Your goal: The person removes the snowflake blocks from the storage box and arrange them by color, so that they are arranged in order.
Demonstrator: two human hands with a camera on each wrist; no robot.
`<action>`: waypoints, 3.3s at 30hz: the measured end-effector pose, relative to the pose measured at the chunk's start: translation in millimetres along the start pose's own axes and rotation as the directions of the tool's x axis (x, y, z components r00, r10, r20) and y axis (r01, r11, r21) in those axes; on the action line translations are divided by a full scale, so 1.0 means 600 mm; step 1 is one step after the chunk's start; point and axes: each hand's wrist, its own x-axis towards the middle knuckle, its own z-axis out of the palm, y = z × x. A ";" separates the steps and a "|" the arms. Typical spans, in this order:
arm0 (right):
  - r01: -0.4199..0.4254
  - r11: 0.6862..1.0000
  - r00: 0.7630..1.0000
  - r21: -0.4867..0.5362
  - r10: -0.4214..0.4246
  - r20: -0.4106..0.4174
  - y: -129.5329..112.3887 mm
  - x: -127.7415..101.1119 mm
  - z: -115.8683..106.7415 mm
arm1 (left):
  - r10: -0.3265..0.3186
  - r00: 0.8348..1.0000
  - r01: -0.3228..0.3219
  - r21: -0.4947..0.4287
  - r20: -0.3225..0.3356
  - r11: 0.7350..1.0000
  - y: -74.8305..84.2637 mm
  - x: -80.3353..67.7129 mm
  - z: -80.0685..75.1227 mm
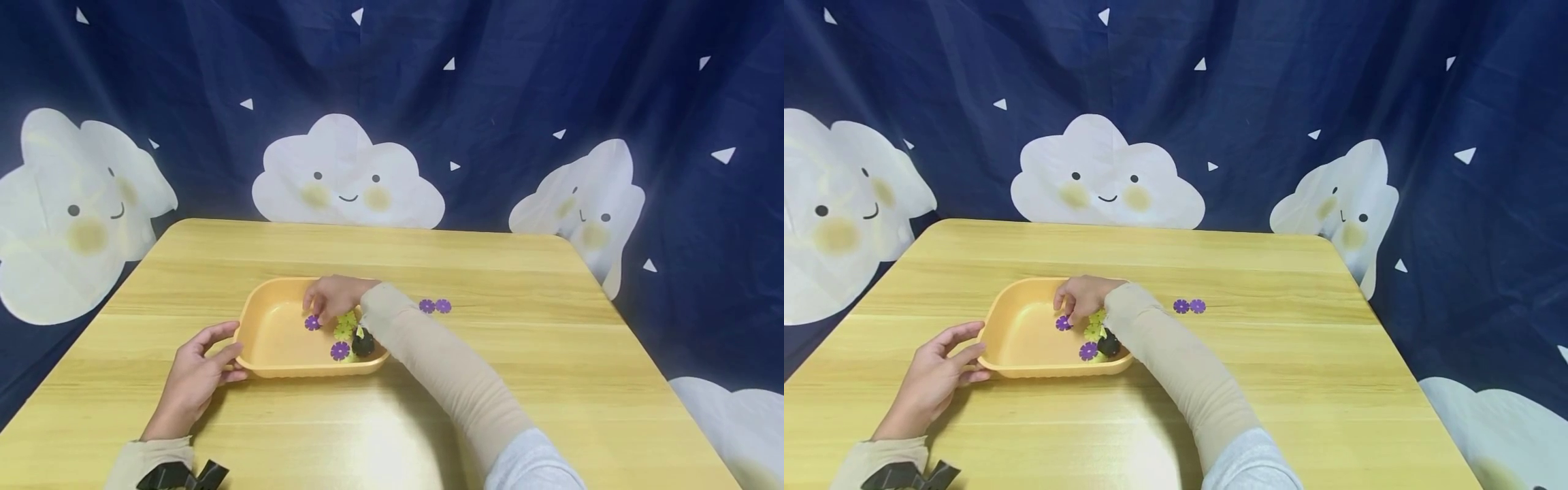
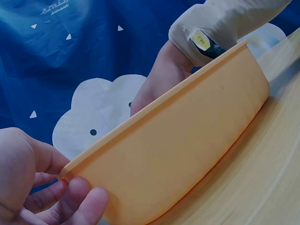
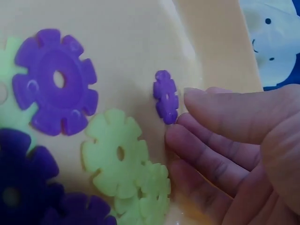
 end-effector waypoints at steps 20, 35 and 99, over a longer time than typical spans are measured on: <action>0.005 0.996 1.000 -0.094 -0.003 0.019 0.001 0.015 0.020 | -0.010 1.000 0.010 -0.028 -0.005 1.000 0.003 -0.004 0.002; -0.005 0.991 0.999 -0.132 0.009 0.032 -0.012 0.006 0.022 | -0.001 1.000 0.001 -0.042 -0.008 0.999 0.002 -0.004 0.000; 0.021 0.999 0.980 0.025 -0.015 -0.199 0.055 -0.141 -0.074 | -0.024 0.999 0.023 -0.039 -0.031 0.999 0.007 -0.002 0.009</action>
